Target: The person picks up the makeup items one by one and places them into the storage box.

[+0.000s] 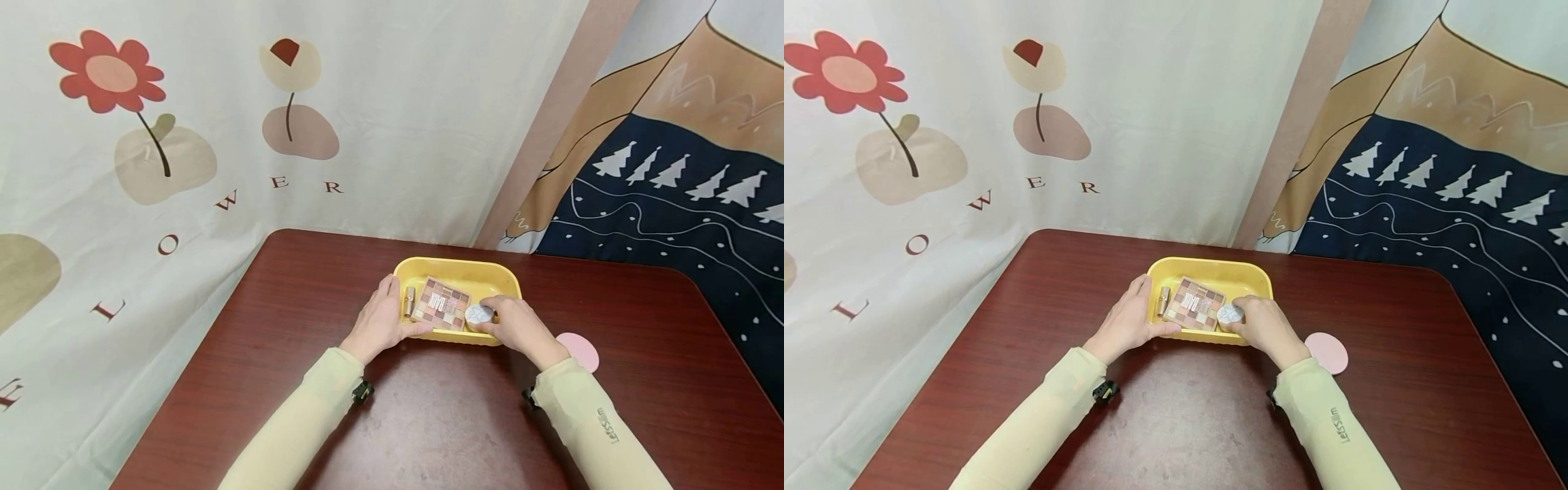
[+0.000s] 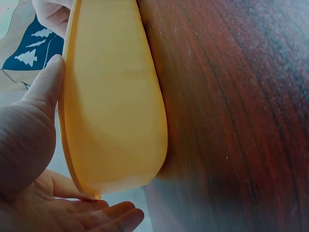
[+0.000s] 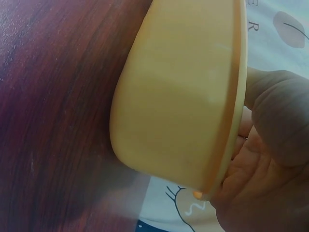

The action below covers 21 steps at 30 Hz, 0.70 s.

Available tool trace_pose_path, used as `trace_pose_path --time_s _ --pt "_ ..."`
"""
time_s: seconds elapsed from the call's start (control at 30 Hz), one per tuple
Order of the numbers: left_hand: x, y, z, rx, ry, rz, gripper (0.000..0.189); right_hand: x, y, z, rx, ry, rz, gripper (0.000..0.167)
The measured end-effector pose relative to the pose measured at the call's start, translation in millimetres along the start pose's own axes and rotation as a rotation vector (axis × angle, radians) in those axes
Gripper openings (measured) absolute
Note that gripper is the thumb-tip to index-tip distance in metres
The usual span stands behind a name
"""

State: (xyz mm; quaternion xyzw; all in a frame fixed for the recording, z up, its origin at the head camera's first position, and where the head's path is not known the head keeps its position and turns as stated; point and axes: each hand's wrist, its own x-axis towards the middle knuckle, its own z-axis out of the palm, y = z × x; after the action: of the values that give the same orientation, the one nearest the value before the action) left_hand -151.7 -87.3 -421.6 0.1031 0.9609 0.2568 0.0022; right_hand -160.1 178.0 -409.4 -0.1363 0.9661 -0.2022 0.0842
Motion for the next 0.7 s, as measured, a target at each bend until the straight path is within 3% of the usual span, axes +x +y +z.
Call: trace_pose_path --time_s 0.7 --pt "0.3 -0.1 0.4 0.002 -0.007 -0.010 0.121 5.3 -3.4 1.3 -0.057 -0.008 -0.016 0.049"
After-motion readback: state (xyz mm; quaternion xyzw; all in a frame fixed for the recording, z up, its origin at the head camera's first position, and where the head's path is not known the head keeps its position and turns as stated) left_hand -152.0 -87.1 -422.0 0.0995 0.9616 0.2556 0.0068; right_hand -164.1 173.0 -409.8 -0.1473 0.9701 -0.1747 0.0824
